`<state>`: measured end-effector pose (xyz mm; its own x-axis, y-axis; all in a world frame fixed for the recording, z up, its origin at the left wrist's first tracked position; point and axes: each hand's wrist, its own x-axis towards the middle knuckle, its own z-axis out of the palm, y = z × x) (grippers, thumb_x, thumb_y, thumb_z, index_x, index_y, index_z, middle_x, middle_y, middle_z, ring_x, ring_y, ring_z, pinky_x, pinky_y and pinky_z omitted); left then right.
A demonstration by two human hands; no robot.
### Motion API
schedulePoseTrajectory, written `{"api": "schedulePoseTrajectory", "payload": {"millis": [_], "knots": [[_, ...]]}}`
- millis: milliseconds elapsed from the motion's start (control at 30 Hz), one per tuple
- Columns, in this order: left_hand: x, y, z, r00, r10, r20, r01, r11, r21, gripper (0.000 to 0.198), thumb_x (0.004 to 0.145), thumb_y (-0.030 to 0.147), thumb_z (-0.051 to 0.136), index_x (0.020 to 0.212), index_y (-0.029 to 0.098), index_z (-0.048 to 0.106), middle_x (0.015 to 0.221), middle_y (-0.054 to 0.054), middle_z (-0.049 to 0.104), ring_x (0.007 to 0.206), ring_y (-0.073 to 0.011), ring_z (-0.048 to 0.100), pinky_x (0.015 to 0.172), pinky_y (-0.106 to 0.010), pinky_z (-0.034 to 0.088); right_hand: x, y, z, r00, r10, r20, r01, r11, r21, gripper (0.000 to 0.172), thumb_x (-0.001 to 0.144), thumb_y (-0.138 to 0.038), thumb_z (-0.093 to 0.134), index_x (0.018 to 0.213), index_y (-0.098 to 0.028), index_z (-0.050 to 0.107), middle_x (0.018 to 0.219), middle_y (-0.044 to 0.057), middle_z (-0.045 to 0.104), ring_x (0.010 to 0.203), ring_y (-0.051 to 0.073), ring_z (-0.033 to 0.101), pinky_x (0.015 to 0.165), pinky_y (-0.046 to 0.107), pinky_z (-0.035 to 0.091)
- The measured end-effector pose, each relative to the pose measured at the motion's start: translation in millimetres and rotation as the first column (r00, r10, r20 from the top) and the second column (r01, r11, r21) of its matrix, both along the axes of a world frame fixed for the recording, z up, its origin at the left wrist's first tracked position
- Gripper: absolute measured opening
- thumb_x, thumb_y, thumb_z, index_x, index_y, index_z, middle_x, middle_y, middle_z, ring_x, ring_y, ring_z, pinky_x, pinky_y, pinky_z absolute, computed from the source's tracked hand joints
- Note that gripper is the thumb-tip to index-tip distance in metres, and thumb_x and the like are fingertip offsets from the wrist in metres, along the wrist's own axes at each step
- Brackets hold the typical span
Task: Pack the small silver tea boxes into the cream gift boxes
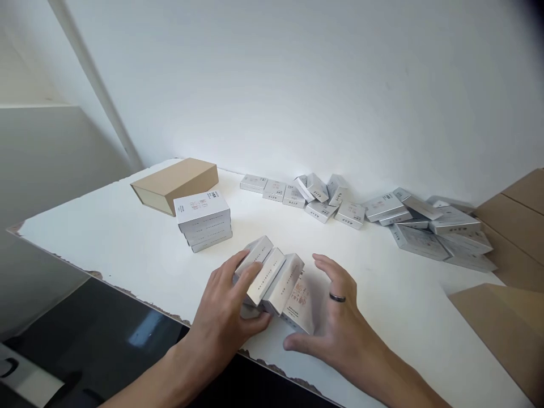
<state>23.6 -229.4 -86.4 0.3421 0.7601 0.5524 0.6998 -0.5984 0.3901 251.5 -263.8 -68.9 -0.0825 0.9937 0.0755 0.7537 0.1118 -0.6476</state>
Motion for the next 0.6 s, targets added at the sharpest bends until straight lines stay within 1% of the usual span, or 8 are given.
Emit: {"api": "schedulePoseTrajectory", "payload": {"millis": [33, 100, 200, 267, 367, 433, 533, 600], "knots": [[0, 1, -0.9, 1.000, -0.004, 0.000, 0.004, 1.000, -0.020, 0.074, 0.069, 0.018, 0.083, 0.131, 0.024, 0.044, 0.141, -0.020, 0.047, 0.120, -0.0415, 0.055, 0.087, -0.060, 0.058, -9, 1, 0.8, 1.000, 0.003, 0.001, -0.003, 0.999, 0.051, 0.117, 0.055, -0.065, 0.088, 0.140, -0.038, 0.011, 0.154, 0.010, 0.011, 0.146, 0.040, 0.012, 0.115, 0.066, 0.028], [-2, 2, -2.5, 1.000, -0.015, 0.003, 0.015, 0.998, -0.053, 0.070, 0.071, 0.018, 0.084, 0.129, 0.026, 0.045, 0.141, -0.018, 0.048, 0.121, -0.0410, 0.055, 0.088, -0.061, 0.058, -26, 4, 3.3, 1.000, -0.001, -0.008, 0.001, 0.995, 0.098, 0.114, 0.059, -0.060, 0.087, 0.140, -0.037, 0.011, 0.152, 0.012, 0.017, 0.143, 0.040, 0.020, 0.111, 0.064, 0.036], [-7, 2, -3.5, 0.999, -0.035, 0.016, 0.036, 0.995, -0.089, 0.057, 0.081, 0.013, 0.074, 0.129, 0.028, 0.046, 0.143, -0.016, 0.046, 0.126, -0.0400, 0.053, 0.091, -0.060, 0.058, -43, 12, 10.7, 0.999, -0.035, 0.001, 0.034, 0.993, 0.109, 0.099, 0.072, -0.046, 0.080, 0.141, -0.032, 0.010, 0.149, 0.015, 0.025, 0.141, 0.037, 0.028, 0.109, 0.060, 0.040], [-11, 1, -3.4, 0.998, -0.050, 0.029, 0.053, 0.992, -0.111, 0.048, 0.087, 0.015, 0.065, 0.129, 0.028, 0.047, 0.145, -0.015, 0.046, 0.128, -0.0388, 0.053, 0.092, -0.059, 0.057, -44, 16, 18.0, 0.998, -0.058, 0.014, 0.056, 0.994, 0.093, 0.092, 0.075, -0.041, 0.074, 0.141, -0.029, 0.012, 0.146, 0.015, 0.032, 0.140, 0.036, 0.031, 0.109, 0.059, 0.041], [-16, -2, -3.8, 0.997, -0.061, 0.055, 0.068, 0.990, -0.127, 0.044, 0.092, 0.019, 0.056, 0.133, 0.030, 0.044, 0.146, -0.014, 0.046, 0.131, -0.0360, 0.052, 0.095, -0.057, 0.057, -31, 15, 28.3, 0.994, -0.113, -0.003, 0.113, 0.993, 0.040, 0.090, 0.074, -0.052, 0.073, 0.142, -0.028, 0.020, 0.147, 0.014, 0.031, 0.138, 0.035, 0.036, 0.110, 0.058, 0.042], [-18, -3, -5.2, 0.993, -0.013, 0.121, 0.035, 0.983, -0.179, 0.051, 0.094, 0.023, 0.055, 0.140, 0.032, 0.037, 0.144, -0.013, 0.049, 0.130, -0.0332, 0.054, 0.096, -0.054, 0.057, -19, 7, 30.4, 0.988, -0.152, -0.035, 0.154, 0.986, 0.060, 0.090, 0.073, -0.058, 0.073, 0.142, -0.030, 0.023, 0.152, 0.013, 0.026, 0.140, 0.035, 0.036, 0.111, 0.058, 0.042], [-20, -5, -8.0, 0.955, 0.143, 0.261, -0.055, 0.946, -0.318, 0.061, 0.091, 0.036, 0.059, 0.143, 0.030, 0.028, 0.145, -0.013, 0.047, 0.124, -0.0299, 0.059, 0.092, -0.047, 0.060, -6, -10, 23.9, 0.978, -0.169, -0.121, 0.186, 0.971, 0.153, 0.085, 0.078, -0.055, 0.070, 0.144, -0.033, 0.020, 0.153, 0.010, 0.028, 0.143, 0.033, 0.033, 0.111, 0.056, 0.043], [-20, -5, -8.5, 0.929, 0.211, 0.305, -0.070, 0.907, -0.415, 0.066, 0.088, 0.044, 0.060, 0.141, 0.029, 0.024, 0.149, -0.015, 0.040, 0.122, -0.0287, 0.060, 0.092, -0.046, 0.060, -4, -20, 17.4, 0.969, -0.192, -0.154, 0.207, 0.974, 0.091, 0.081, 0.082, -0.053, 0.066, 0.145, -0.036, 0.018, 0.152, 0.008, 0.033, 0.143, 0.030, 0.034, 0.112, 0.057, 0.041]]}}
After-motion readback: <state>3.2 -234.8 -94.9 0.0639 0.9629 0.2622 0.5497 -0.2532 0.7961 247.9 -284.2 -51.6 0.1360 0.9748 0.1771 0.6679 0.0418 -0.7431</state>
